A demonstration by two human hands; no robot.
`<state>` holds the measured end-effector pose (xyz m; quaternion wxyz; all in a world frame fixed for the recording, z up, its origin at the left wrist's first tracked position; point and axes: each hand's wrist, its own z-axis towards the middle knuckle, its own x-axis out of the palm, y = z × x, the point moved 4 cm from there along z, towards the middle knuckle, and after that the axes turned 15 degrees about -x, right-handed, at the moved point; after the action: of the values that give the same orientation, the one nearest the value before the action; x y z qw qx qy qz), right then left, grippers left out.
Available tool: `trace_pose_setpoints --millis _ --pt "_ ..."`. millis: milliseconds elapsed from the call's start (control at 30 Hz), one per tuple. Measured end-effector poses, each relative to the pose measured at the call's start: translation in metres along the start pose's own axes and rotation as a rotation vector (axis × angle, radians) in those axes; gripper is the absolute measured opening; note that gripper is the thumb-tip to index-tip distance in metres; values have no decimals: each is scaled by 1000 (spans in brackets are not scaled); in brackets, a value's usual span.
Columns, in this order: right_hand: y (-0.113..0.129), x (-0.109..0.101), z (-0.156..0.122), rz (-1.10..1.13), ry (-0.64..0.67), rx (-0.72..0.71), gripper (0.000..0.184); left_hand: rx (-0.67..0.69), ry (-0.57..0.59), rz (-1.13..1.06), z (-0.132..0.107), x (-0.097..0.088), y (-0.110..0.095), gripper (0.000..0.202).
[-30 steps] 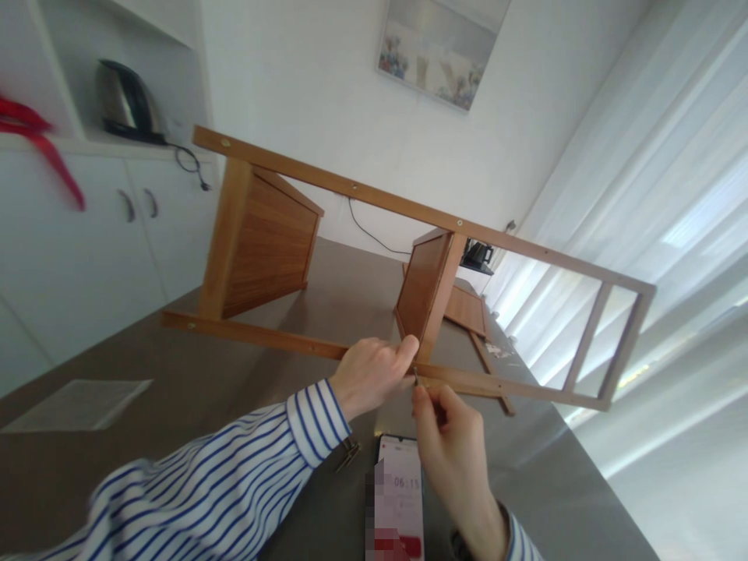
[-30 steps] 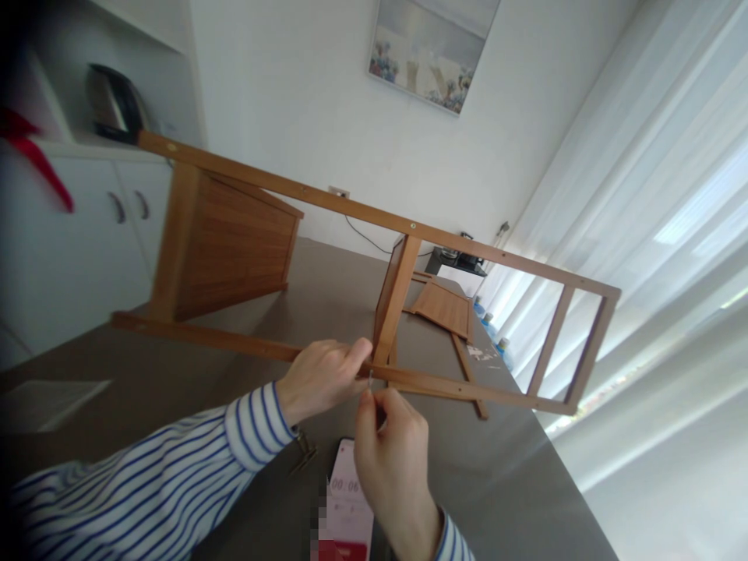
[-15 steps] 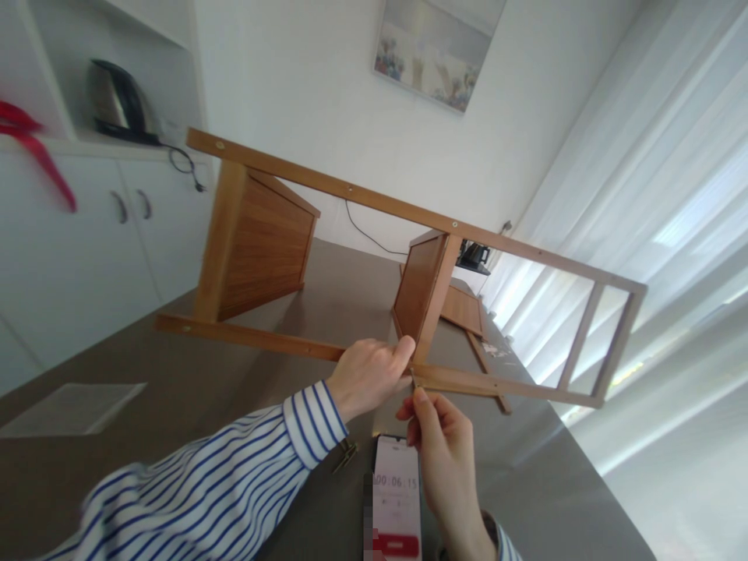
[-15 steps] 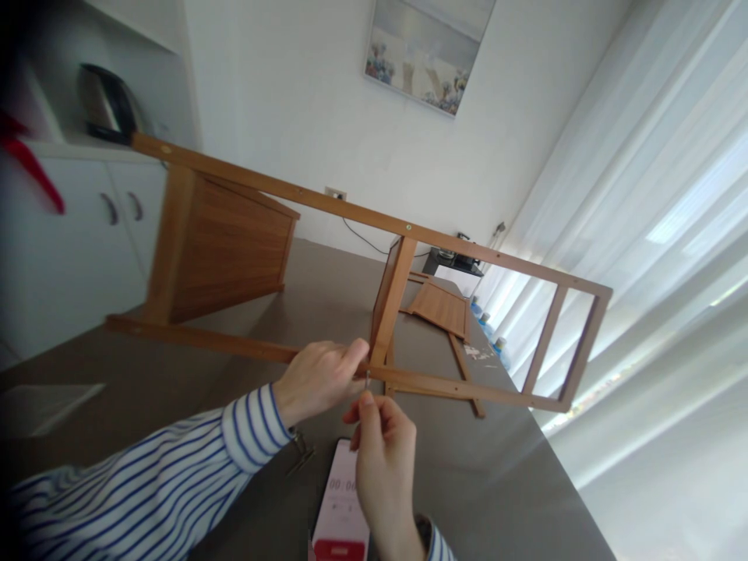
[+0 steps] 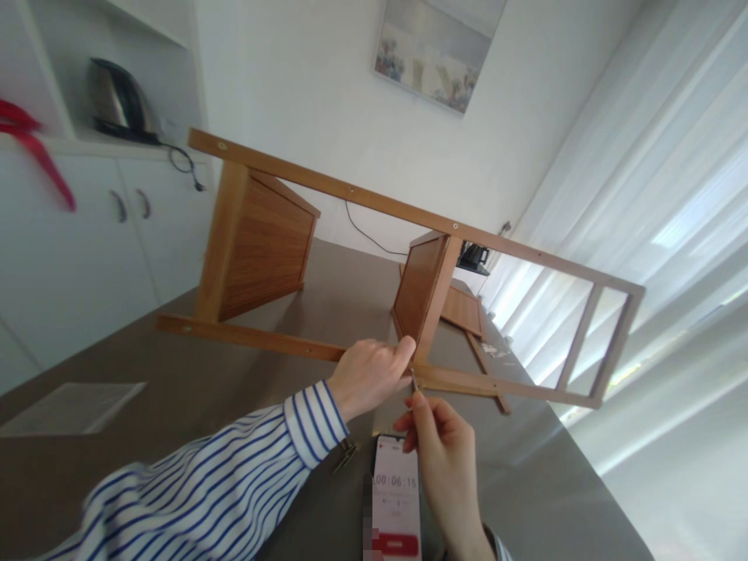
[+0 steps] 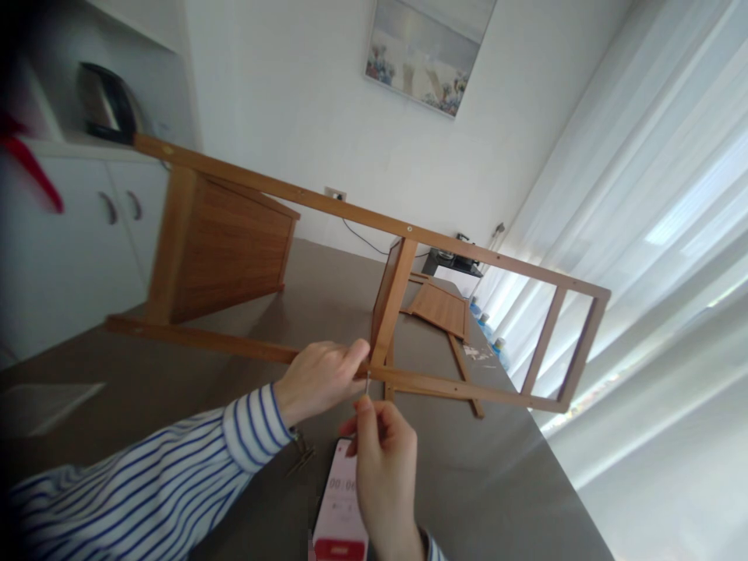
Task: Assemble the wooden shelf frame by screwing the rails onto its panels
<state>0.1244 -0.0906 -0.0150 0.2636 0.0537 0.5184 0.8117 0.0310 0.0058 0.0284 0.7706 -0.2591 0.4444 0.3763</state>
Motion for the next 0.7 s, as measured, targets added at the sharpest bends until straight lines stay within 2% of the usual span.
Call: trace_pose_setpoints --millis 133,233,367,467,567,700 --pt "0 -7 2 -191 7 -103 41 8 4 7 0 0 1 27" --pt "-1 -8 3 -241 17 -146 39 17 4 11 0 0 0 27" --pt "10 -8 3 -280 12 -245 36 21 10 9 0 0 0 26" --pt "16 -13 3 -408 50 -343 35 14 13 11 1 0 0 27" --pt "5 -24 3 -664 178 -392 34 14 9 12 0 -1 0 30" --pt "-27 -47 -1 -1041 310 -382 28 19 15 22 0 -3 1 30"
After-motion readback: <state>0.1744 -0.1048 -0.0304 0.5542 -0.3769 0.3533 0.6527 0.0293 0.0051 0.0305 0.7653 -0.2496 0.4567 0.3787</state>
